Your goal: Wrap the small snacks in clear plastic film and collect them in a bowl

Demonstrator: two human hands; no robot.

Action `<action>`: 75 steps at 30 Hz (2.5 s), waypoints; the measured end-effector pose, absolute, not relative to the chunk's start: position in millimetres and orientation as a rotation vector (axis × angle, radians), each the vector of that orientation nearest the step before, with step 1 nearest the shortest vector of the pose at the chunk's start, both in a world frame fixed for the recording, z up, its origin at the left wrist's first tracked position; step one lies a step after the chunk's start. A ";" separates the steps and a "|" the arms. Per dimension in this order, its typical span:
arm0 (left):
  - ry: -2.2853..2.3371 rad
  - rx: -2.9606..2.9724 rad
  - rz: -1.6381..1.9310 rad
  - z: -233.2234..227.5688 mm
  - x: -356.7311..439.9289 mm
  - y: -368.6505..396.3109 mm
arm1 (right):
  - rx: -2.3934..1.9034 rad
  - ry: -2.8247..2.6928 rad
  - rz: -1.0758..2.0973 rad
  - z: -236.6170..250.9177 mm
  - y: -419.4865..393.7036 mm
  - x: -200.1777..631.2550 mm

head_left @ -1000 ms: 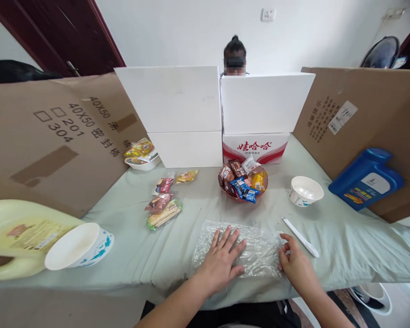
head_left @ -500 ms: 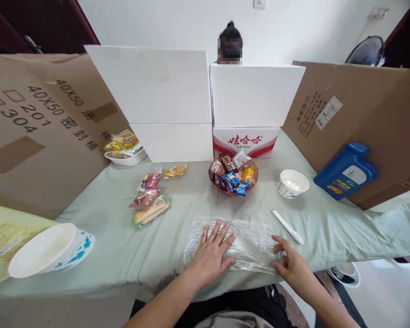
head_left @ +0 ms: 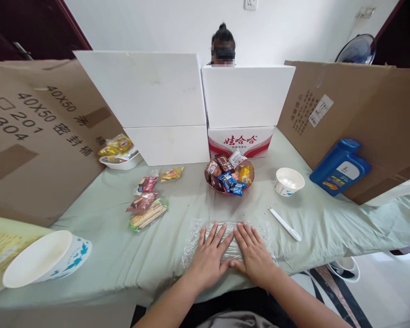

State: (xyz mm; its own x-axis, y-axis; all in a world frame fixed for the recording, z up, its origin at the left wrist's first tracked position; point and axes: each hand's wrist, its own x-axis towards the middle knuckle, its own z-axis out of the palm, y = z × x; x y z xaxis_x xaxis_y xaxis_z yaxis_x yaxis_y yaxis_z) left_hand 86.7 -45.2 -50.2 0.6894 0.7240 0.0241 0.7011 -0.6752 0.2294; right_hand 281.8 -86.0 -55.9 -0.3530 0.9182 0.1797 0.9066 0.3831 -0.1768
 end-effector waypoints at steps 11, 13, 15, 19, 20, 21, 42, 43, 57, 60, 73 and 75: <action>1.365 2.734 0.307 -41.6 -2.5 -40.0 | -1.632 -2.404 -0.211 -57.7 -134.7 364.5; 1.171 2.791 0.383 -37.4 -15.3 -46.0 | -1.492 -2.464 -0.207 -56.8 -141.1 371.6; 0.969 2.823 0.428 -34.5 -18.8 -53.1 | -1.395 -2.470 -0.181 -59.0 -144.6 376.7; 0.818 2.766 0.614 -31.2 -12.8 -60.0 | -1.362 -2.360 -0.006 -60.1 -146.4 382.4; 0.811 2.733 0.660 -30.1 -11.1 -59.9 | -1.355 -2.330 0.042 -58.2 -146.3 383.1; 0.813 2.696 0.691 -28.7 -9.7 -59.2 | -1.347 -2.299 0.085 -55.7 -146.0 383.6; 1.839 2.491 0.139 -36.0 52.2 -10.3 | -2.178 -1.869 -0.041 -56.3 -91.4 357.8; 1.839 2.492 0.136 -35.9 52.1 -10.6 | -2.202 -1.874 -0.055 -55.1 -90.0 357.1; 1.866 2.394 0.323 -26.5 47.1 -8.7 | -2.190 -1.897 -0.149 -57.0 -82.3 360.5; 1.895 2.519 0.545 -23.1 55.1 -15.4 | -2.044 -1.868 -0.322 -49.0 -83.4 357.5; 1.525 2.674 0.284 -65.7 79.4 -55.8 | -1.616 -2.450 -0.189 -63.7 -98.5 341.6; 1.566 2.666 0.307 -59.9 74.3 -56.9 | -1.624 -2.417 -0.239 -65.1 -113.2 357.1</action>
